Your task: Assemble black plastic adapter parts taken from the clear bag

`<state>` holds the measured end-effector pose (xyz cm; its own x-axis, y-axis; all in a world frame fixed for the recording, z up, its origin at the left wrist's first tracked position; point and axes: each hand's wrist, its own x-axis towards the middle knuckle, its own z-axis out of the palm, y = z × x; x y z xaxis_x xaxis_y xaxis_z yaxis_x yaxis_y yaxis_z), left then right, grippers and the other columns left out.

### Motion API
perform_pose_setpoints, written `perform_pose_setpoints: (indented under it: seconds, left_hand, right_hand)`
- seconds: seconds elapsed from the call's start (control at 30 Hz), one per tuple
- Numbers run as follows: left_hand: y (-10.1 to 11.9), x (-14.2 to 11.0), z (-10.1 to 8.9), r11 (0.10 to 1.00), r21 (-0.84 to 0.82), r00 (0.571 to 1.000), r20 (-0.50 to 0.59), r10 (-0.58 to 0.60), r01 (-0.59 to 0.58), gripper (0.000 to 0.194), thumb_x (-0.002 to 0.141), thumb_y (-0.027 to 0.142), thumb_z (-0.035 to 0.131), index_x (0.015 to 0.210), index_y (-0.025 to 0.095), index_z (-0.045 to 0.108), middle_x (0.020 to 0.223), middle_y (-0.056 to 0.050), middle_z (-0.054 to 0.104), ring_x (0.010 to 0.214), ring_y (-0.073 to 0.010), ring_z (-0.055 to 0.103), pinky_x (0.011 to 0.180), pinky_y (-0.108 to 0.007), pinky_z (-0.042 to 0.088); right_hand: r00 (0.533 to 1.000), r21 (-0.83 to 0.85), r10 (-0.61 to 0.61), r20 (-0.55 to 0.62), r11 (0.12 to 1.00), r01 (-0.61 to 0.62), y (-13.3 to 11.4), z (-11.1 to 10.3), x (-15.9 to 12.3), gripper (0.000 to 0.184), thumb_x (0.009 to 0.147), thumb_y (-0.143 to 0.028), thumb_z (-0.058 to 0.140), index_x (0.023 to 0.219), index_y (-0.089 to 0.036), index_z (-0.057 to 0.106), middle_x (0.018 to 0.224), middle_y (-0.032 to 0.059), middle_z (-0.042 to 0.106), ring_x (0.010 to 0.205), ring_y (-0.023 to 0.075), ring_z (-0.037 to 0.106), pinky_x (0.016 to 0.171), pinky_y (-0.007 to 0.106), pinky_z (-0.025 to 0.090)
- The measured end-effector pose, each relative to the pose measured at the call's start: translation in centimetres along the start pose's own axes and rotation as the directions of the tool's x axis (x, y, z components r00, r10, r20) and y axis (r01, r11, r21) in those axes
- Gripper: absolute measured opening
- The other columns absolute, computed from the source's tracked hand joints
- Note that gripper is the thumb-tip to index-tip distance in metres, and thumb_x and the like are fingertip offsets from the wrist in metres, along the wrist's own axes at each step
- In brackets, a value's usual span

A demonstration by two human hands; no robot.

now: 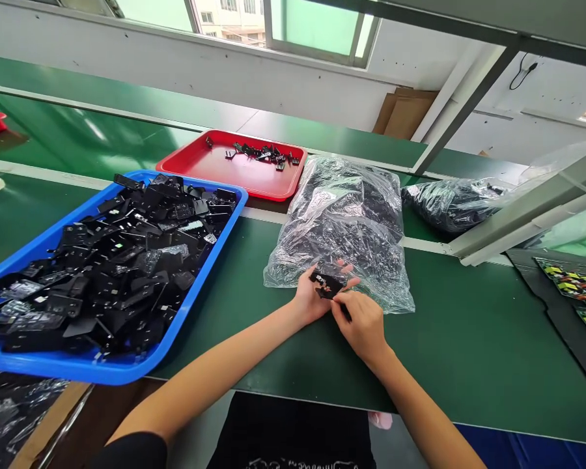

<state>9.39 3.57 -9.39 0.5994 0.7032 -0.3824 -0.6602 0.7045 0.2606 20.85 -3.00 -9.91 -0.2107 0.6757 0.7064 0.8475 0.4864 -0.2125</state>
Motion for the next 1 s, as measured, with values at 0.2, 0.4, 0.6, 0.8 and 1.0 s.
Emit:
perform_pose_setpoints:
  seconds: [0.2, 0.4, 0.6, 0.8, 1.0]
  left_hand:
    - [0.4, 0.1, -0.3, 0.998, -0.011, 0.996, 0.056, -0.063, 0.064, 0.041, 0.09, 0.033, 0.036, 0.115, 0.013, 0.062, 0.126, -0.012, 0.063, 0.109, -0.0342, 0.062, 0.097, -0.049, 0.041]
    - [1.0, -0.2, 0.0, 0.989, -0.042, 0.979, 0.153, -0.134, 0.142, 0.045, 0.089, 0.031, 0.042, 0.128, 0.015, 0.056, 0.13, -0.013, 0.06, 0.115, -0.0321, 0.059, 0.1, -0.047, 0.041]
    - [0.7, -0.3, 0.1, 0.975, -0.033, 0.963, 0.168, -0.211, 0.219, 0.05, 0.089, 0.026, 0.04, 0.136, 0.015, 0.049, 0.13, -0.014, 0.06, 0.113, -0.0301, 0.061, 0.097, -0.045, 0.045]
    - [0.2, 0.3, -0.5, 0.986, 0.023, 0.97, 0.176, -0.168, 0.167, 0.048, 0.089, 0.029, 0.041, 0.132, 0.012, 0.053, 0.134, -0.014, 0.057, 0.117, -0.0324, 0.059, 0.104, -0.046, 0.039]
    - [0.4, 0.5, -0.6, 0.99, 0.041, 0.979, 0.144, -0.142, 0.137, 0.048, 0.092, 0.038, 0.039, 0.132, 0.014, 0.054, 0.136, -0.013, 0.057, 0.116, -0.0325, 0.06, 0.102, -0.049, 0.039]
  right_hand:
    - [0.989, 0.148, -0.112, 0.091, 0.984, 0.098, -0.4, 0.7, -0.3, 0.012, 0.095, -0.024, 0.052, 0.094, -0.017, 0.063, 0.079, 0.0043, 0.072, 0.068, 0.0156, 0.067, 0.06, 0.027, 0.046]
    - [0.999, 0.234, 0.046, -0.018, 0.971, -0.04, 1.2, -1.0, 0.2, 0.01, 0.091, -0.023, 0.06, 0.1, -0.019, 0.061, 0.071, -0.0002, 0.069, 0.063, 0.0137, 0.066, 0.061, 0.025, 0.05]
    - [0.989, 0.185, 0.114, -0.097, 0.978, -0.095, 1.9, -2.4, 0.7, 0.006, 0.092, -0.025, 0.058, 0.092, -0.021, 0.062, 0.07, -0.0002, 0.069, 0.059, 0.0125, 0.064, 0.058, 0.024, 0.049]
    - [0.97, 0.093, -0.044, 0.239, 0.995, 0.022, 1.0, -1.3, 0.1, 0.025, 0.095, -0.031, 0.051, 0.109, -0.015, 0.064, 0.073, 0.0037, 0.07, 0.065, 0.0161, 0.065, 0.06, 0.028, 0.045]
    - [0.954, -0.015, -0.082, 0.288, 0.996, 0.09, 0.1, -0.2, -0.6, 0.03, 0.097, -0.032, 0.048, 0.114, -0.012, 0.063, 0.08, 0.0069, 0.072, 0.067, 0.0176, 0.065, 0.059, 0.029, 0.042]
